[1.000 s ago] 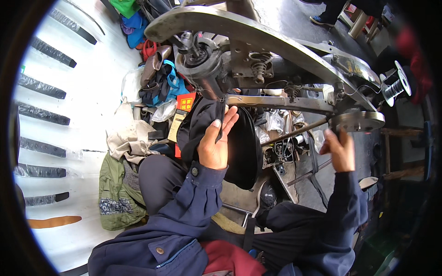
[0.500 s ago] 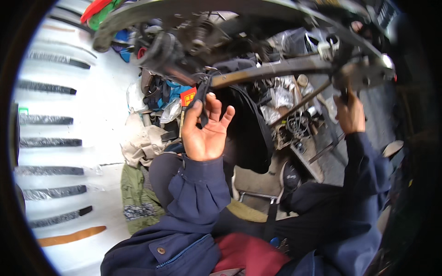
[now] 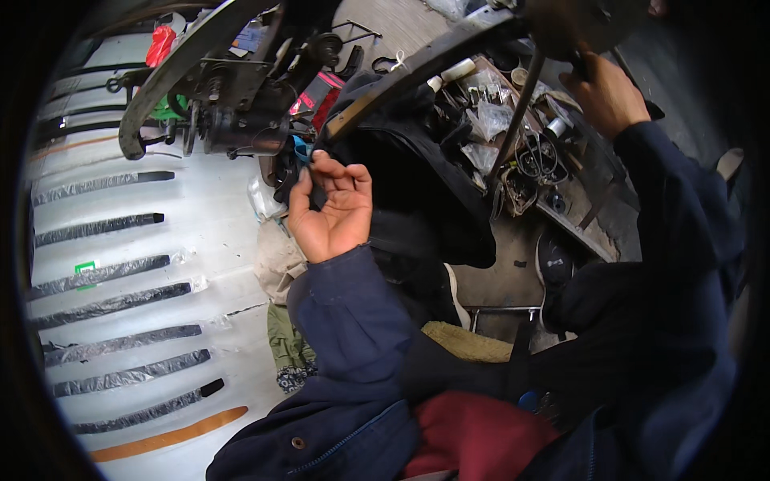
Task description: The person sews a black bag using a manual sewing machine, repeatedly positioning the fabric under the needle, operating the foot pedal, and trimming threads with scissors. The person adjusts the bag and continues stitching along its edges.
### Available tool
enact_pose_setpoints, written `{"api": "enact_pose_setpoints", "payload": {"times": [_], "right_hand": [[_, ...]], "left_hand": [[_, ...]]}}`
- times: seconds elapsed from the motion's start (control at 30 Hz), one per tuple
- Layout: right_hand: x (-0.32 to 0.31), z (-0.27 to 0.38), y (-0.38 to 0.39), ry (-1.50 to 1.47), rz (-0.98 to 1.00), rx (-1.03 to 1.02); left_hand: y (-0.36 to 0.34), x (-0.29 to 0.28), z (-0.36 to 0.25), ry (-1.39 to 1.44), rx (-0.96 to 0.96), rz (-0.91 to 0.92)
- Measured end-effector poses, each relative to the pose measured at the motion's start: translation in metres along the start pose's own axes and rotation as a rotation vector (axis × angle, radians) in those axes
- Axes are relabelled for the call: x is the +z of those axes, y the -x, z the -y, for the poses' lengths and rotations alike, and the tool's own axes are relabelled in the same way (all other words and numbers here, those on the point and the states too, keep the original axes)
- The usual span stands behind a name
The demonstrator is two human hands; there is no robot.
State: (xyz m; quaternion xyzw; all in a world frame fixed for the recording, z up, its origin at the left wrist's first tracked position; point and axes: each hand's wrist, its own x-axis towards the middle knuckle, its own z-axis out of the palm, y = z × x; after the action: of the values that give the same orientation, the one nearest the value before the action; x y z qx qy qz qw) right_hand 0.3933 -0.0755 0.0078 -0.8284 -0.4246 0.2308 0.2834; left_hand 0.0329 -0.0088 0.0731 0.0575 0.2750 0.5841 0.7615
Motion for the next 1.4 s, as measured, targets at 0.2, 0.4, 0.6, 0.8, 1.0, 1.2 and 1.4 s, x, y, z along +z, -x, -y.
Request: {"api": "enact_pose_setpoints", "payload": {"times": [0.2, 0.4, 0.6, 0.8, 1.0, 1.2, 1.4], "right_hand": [[0.004, -0.008, -0.003, -0.175, 0.034, 0.024], [0.003, 0.001, 0.001, -0.205, 0.052, 0.004], [-0.029, 0.049, 0.022, -0.486, -0.006, -0.126], [-0.107, 0.008, -0.017, -0.365, -0.341, -0.190], [-0.100, -0.084, -0.059, -0.304, -0.447, -0.019], [-0.007, -0.030, -0.012, -0.357, 0.096, 0.072], [-0.081, 0.017, -0.002, -0.384, -0.275, -0.268]], "left_hand": [[-0.004, -0.029, 0.028, -0.348, 0.312, 0.036], [-0.007, -0.040, 0.037, -0.324, 0.308, 0.046], [-0.005, -0.042, 0.043, -0.326, 0.265, 0.054], [-0.010, -0.047, 0.048, -0.338, 0.248, 0.093], [-0.012, -0.051, 0.051, -0.415, 0.296, 0.159], [-0.013, -0.049, 0.048, -0.399, 0.269, 0.137], [-0.014, -0.049, 0.047, -0.403, 0.311, 0.140]]}}
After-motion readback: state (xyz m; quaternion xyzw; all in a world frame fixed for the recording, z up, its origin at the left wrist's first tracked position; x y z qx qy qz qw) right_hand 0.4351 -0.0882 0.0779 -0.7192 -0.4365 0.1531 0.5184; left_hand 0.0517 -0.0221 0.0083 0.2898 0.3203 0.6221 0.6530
